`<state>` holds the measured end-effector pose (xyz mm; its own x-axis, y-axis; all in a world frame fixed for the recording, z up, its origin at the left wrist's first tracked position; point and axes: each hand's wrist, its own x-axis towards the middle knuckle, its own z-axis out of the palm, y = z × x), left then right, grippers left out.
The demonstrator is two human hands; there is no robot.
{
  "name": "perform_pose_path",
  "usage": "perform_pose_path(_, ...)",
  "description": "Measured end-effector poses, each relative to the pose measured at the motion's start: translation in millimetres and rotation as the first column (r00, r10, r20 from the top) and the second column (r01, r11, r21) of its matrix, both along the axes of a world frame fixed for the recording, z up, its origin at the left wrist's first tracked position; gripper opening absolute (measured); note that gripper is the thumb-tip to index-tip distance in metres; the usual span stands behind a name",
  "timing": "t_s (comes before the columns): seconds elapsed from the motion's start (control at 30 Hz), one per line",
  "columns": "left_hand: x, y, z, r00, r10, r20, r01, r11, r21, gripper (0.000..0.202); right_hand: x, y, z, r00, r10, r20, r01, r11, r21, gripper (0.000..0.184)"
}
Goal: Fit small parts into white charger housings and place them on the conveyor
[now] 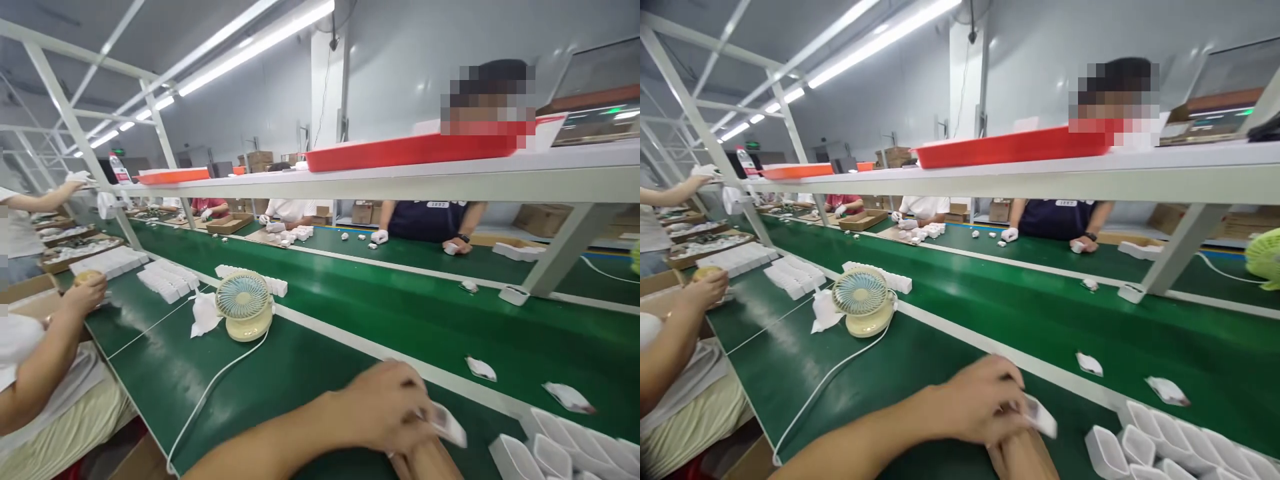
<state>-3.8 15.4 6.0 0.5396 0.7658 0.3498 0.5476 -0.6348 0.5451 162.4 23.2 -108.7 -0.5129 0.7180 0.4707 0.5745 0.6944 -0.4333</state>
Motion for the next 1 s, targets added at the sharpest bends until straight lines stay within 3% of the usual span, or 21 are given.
perform_pose_path(0.1, -49.6, -0.8, 8.4, 0.981, 0.057, 0.183, -0.064, 0.997, 0.031, 0.015, 0.5, -12.1, 11.8, 0.999, -0.028, 0.038, 0.024, 0.996, 0.088, 0.038)
perform_pose_path(0.2, -83.7, -6.8, -6.2, 0.949, 0.201, 0.243, -0.197, 0.980, -0.039, 0.010, -4.6, -27.6, 30.9, 0.996, -0.053, 0.070, 0.044, 0.991, 0.129, 0.038)
perform_pose_path(0.33, -100.8, -11.8, -36.2, 0.954, 0.232, 0.188, -0.215, 0.971, -0.104, 0.010, -12.7, -36.8, 59.4, 0.995, -0.091, 0.046, 0.086, 0.992, 0.093, 0.035)
perform_pose_path(0.43, -103.4, -13.9, -48.5, 0.965, 0.221, 0.143, -0.200, 0.968, -0.151, 0.028, -7.9, -23.1, 87.0, 0.963, -0.202, 0.179, 0.198, 0.979, 0.039, 0.036)
perform_pose_path(0.5, -105.4, -15.7, -51.6, 0.969, 0.216, 0.117, -0.193, 0.965, -0.177, 0.047, 4.2, -2.5, 108.6, 0.836, -0.330, 0.439, 0.390, 0.920, -0.051, 0.041)
perform_pose_path(0.63, -110.3, -20.1, -53.3, 0.978, 0.186, 0.095, -0.164, 0.965, -0.204, 0.067, 44.5, 50.9, 141.8, 0.653, -0.455, 0.605, 0.619, 0.781, -0.081, 0.036)
perform_pose_path(0.77, -110.8, -21.8, -55.1, 0.977, 0.186, 0.103, -0.160, 0.963, -0.215, 0.072, 82.4, 88.0, 148.5, 0.451, -0.500, 0.739, 0.811, 0.575, -0.105, 0.032)
perform_pose_path(0.83, -109.1, -21.3, -56.2, 0.976, 0.199, 0.085, -0.177, 0.961, -0.214, 0.071, 92.5, 95.3, 148.0, 0.415, -0.484, 0.771, 0.840, 0.529, -0.121, 0.030)
perform_pose_path(0.9, -107.1, -20.4, -57.3, 0.975, 0.212, 0.060, -0.196, 0.960, -0.200, 0.069, 93.9, 97.6, 149.0, 0.433, -0.474, 0.767, 0.829, 0.544, -0.132, 0.029)
perform_pose_path(1.0, -105.4, -19.4, -59.3, 0.972, 0.229, 0.049, -0.217, 0.961, -0.173, 0.066, 77.6, 93.3, 152.5, 0.542, -0.457, 0.705, 0.741, 0.655, -0.145, 0.024)
